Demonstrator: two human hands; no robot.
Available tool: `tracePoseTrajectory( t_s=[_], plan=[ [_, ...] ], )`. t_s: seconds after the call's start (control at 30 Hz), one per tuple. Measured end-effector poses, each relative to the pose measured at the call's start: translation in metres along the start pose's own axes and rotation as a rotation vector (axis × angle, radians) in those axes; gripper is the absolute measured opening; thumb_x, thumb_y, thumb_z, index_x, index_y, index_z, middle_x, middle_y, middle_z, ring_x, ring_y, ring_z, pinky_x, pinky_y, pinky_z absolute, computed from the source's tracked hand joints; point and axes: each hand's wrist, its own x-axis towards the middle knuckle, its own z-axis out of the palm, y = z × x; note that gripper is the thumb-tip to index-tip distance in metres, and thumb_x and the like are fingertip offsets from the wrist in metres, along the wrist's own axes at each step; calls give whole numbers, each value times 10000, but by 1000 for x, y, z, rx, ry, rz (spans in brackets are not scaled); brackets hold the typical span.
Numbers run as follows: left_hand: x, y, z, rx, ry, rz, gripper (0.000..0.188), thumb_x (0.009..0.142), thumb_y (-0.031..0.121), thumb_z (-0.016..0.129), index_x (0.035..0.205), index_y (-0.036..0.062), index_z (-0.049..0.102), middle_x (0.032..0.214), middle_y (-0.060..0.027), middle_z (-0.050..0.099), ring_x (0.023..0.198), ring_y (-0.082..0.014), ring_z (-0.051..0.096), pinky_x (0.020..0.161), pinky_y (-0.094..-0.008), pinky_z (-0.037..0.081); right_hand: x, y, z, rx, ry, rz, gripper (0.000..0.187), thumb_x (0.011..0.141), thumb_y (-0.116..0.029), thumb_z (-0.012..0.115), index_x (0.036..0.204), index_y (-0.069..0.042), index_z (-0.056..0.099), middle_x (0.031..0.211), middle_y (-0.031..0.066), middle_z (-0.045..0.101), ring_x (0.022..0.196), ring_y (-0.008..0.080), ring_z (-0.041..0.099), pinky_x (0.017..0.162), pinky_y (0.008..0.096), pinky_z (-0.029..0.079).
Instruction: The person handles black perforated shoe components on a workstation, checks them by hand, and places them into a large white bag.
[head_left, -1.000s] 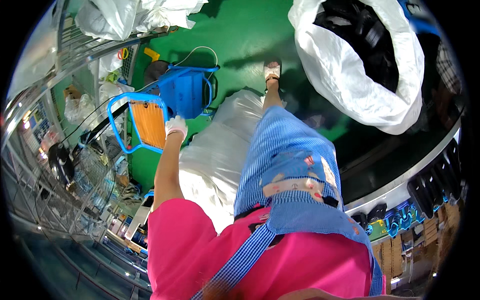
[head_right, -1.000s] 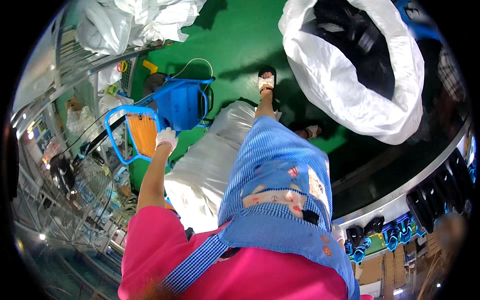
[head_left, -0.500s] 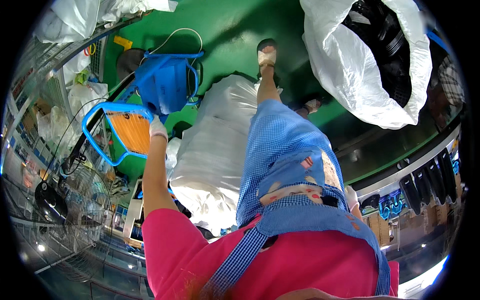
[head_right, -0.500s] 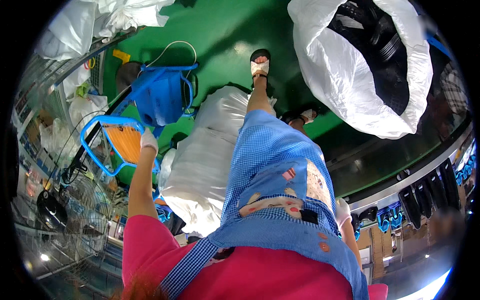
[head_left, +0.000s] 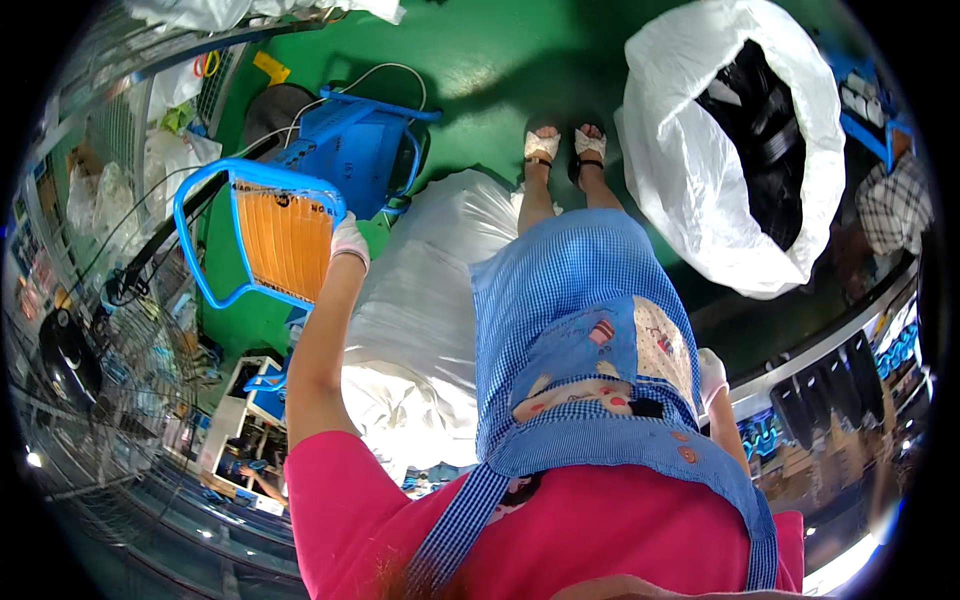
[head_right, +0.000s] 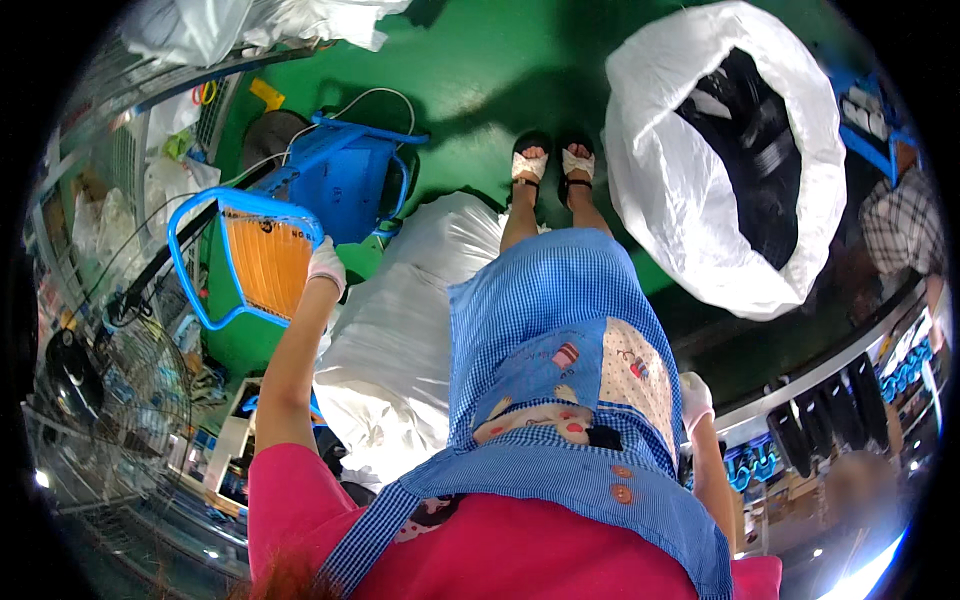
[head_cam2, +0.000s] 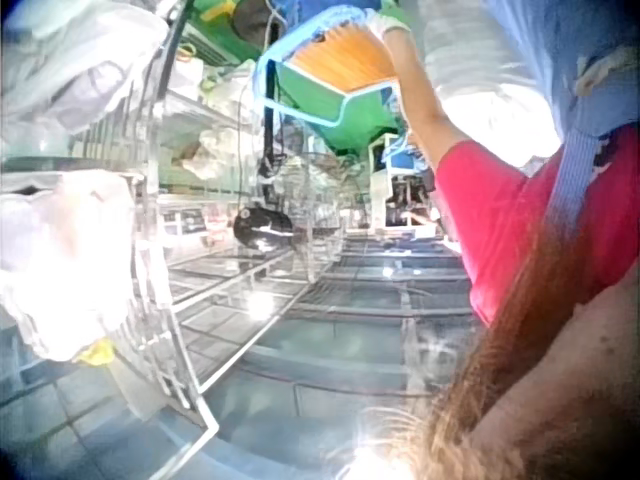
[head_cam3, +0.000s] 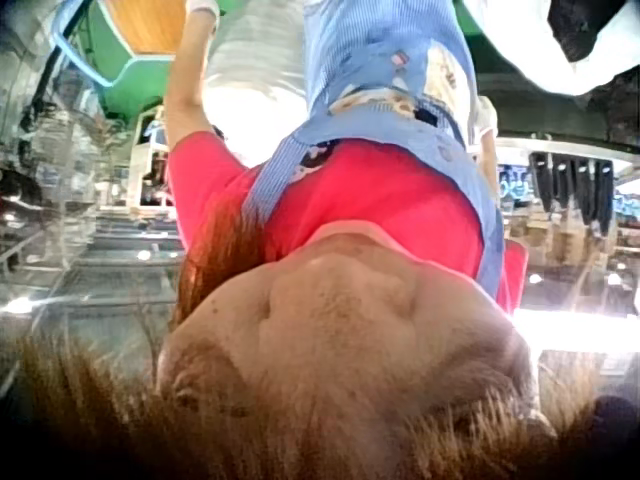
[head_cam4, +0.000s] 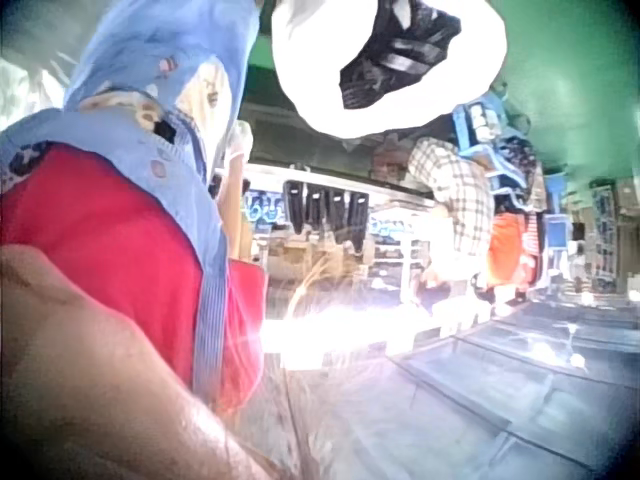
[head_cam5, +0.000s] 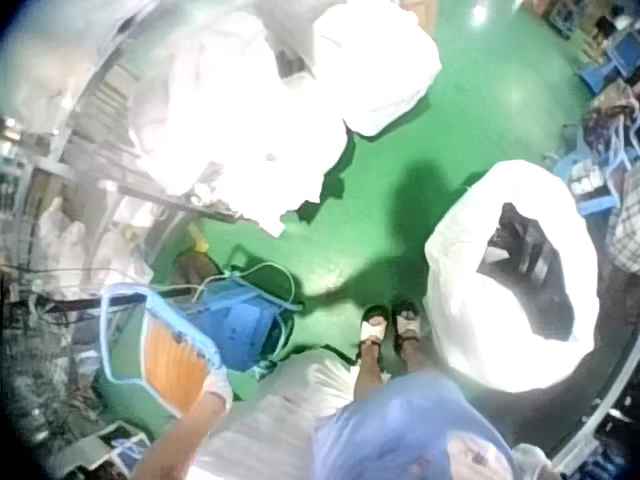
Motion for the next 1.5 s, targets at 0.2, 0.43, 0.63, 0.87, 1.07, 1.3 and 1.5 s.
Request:
tracePoseTrajectory(
  t_s=[0.2, 0.43, 0.63, 0.87, 1.07, 1.3, 1.5],
  plan=[
    [-83, 31, -18, 524, 289, 991, 201, 852, 230, 576, 1004, 112, 635, 917, -117, 644, 945, -332, 581, 863, -437, 445, 45, -232, 2, -221, 49, -307, 281, 885, -263, 542, 960, 1, 605, 877, 181, 632, 815, 274, 602, 764, 348, 460],
    [20, -172, -90, -561, 590, -174, 567, 837, 390, 585, 1223, -23, 540, 1134, -223, 612, 1094, -343, 568, 978, -414, 421, 19, -484, 127, -557, -316, -972, 319, 890, -312, 484, 965, -33, 620, 934, 201, 638, 891, 360, 609, 788, 407, 466],
    [51, -181, -102, -630, 595, -375, 862, 804, 583, 597, 1376, -33, 410, 1359, -145, 504, 1199, -287, 516, 1008, -399, 390, 5, -598, 303, -598, -455, -1169, 457, 873, -420, 529, 1103, -31, 593, 1084, 247, 615, 1036, 393, 574, 888, 442, 449],
    [78, -247, -82, -1294, 405, -238, 892, 775, 661, 625, 1370, 22, 440, 1384, -116, 489, 1279, -298, 440, 1077, -406, 332, -5, -614, 406, -449, -582, -946, 481, 838, -383, 630, 1100, 13, 556, 1079, 256, 598, 1007, 375, 589, 850, 418, 466],
    [55, -191, -110, -1563, 85, -246, 740, 867, 521, 608, 1396, 46, 405, 1453, -113, 407, 1310, -321, 398, 1118, -446, 281, 20, -645, 404, -433, -559, -942, 457, 824, -367, 652, 1062, 21, 608, 986, 230, 638, 901, 345, 624, 813, 398, 477],
    [14, -122, -117, -1461, 62, 32, 614, 910, 442, 588, 1367, 57, 444, 1363, -103, 509, 1235, -302, 485, 1064, -431, 360, 40, -692, 352, -251, -573, -916, 519, 804, -398, 700, 1048, 55, 628, 943, 169, 649, 823, 230, 608, 776, 394, 478],
    [21, -90, -90, -1559, 290, 112, 484, 887, 372, 647, 1203, 12, 577, 1122, -100, 649, 965, -258, 637, 871, -389, 516, 50, -702, 292, -395, -606, -1196, 275, 910, -274, 581, 1019, -24, 622, 905, 67, 643, 790, 200, 589, 708, 353, 506]
  ],
)
